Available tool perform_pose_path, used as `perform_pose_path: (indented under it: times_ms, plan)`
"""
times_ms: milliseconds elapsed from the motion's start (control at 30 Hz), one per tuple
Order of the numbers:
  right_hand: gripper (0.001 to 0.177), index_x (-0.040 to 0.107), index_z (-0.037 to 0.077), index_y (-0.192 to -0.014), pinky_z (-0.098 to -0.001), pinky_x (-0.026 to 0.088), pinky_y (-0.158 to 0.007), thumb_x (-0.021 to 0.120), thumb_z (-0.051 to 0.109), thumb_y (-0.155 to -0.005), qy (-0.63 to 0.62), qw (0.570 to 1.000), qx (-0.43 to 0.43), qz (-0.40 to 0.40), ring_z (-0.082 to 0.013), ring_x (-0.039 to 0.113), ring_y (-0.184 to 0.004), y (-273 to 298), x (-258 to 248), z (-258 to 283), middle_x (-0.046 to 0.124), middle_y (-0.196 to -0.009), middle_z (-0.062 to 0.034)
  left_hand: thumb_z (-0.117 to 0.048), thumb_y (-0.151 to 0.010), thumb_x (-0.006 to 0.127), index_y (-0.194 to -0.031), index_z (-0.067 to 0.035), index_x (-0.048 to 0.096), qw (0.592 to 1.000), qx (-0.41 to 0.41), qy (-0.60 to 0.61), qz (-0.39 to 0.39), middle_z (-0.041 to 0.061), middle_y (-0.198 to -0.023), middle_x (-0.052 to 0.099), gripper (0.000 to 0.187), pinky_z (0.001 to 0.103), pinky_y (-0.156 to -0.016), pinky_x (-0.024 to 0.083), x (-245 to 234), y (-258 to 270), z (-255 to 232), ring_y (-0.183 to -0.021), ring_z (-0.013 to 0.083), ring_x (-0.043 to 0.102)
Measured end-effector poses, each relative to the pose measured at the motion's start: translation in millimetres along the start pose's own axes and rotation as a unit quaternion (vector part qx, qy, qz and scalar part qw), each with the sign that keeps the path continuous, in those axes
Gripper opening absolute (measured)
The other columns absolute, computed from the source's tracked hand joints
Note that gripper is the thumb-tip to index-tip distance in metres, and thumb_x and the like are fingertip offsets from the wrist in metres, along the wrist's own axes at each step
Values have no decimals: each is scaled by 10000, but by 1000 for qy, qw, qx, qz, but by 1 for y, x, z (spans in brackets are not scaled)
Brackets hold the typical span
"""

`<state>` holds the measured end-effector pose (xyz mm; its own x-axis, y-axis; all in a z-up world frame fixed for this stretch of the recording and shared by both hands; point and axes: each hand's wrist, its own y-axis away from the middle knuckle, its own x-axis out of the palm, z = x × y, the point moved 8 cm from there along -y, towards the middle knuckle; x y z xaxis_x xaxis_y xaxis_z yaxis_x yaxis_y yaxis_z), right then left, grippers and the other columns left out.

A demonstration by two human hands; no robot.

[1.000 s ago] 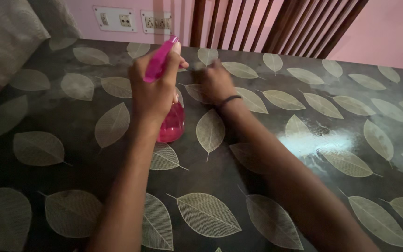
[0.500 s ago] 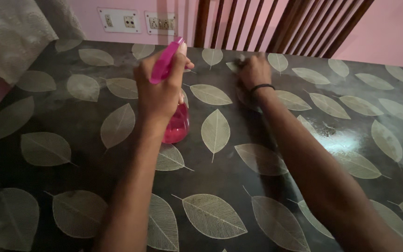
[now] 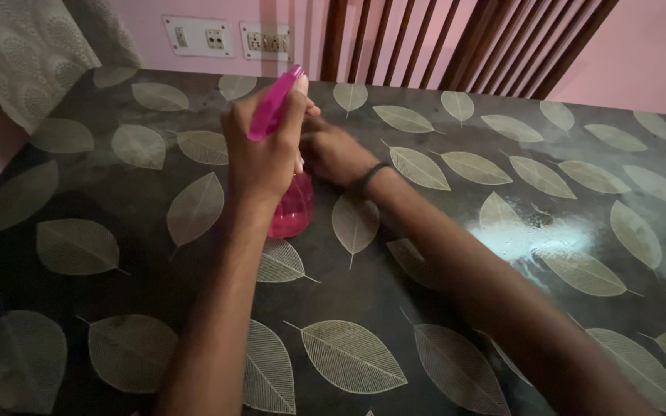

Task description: The person sprays a pink cleaning solution onto a leaf-patterned table surface and wipes it with a cloth. The person moves across the table, repeatedly spraying and wiping different sections.

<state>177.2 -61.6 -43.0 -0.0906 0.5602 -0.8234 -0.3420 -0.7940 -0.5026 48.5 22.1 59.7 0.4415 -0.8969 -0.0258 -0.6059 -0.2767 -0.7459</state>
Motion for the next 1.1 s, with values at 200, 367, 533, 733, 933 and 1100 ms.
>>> perform_pose_path:
  times_ms: [200, 367, 533, 733, 933, 1100]
  plan:
    - [222, 800, 115, -1059, -482, 546, -844, 648, 97, -897, 226, 963, 143, -33, -393, 650, -885, 74, -73, -84, 703, -1021, -198, -268, -1023, 635, -848, -16, 735, 996, -74, 57, -2, 54, -730, 743, 323, 274, -348, 443, -2, 6, -1, -406, 95, 603]
    - [221, 815, 106, -1053, -480, 558, -798, 633, 68, -934, 244, 945, 177, -124, -396, 658, -891, 109, -104, -91, 662, -996, -236, -261, -1051, 631, -865, -18, 745, 999, -25, 29, -7, 56, -775, 761, 326, 264, -416, 437, -3, 3, -9, -455, 89, 620]
    - [282, 756, 115, -1169, -416, 586, -843, 634, 54, -921, 118, 990, 70, -29, -321, 680, -952, 102, -65, 18, 665, -1083, -165, -249, -1043, 628, -837, -18, 738, 998, -53, 33, -9, 65, -755, 747, 328, 264, -398, 398, -3, 7, -9, -432, 93, 584]
    - [333, 740, 122, -1249, -407, 578, -842, 664, 98, -926, 39, 998, 24, 47, -290, 673, -981, 103, -70, 33, 656, -1184, -163, -233, -1023, 629, -818, -16, 732, 994, -98, 41, -11, 55, -740, 741, 315, 271, -362, 403, -3, 6, -9, -406, 89, 572]
    - [202, 788, 150, -1157, -478, 557, -905, 659, 270, -1059, 233, 943, 236, -41, -347, 668, -936, 125, -109, -91, 650, -1154, -200, -241, -1030, 620, -835, -21, 734, 996, -84, 31, -3, 46, -733, 732, 315, 268, -367, 412, -3, 7, -12, -419, 81, 582]
    - [182, 799, 88, -1010, -496, 572, -834, 715, 197, -891, 237, 930, 259, -111, -414, 672, -960, 124, -113, -81, 651, -1094, -229, -261, -1039, 617, -830, -15, 733, 995, -94, 19, 0, 41, -717, 725, 344, 265, -371, 407, -2, 6, -12, -412, 76, 572]
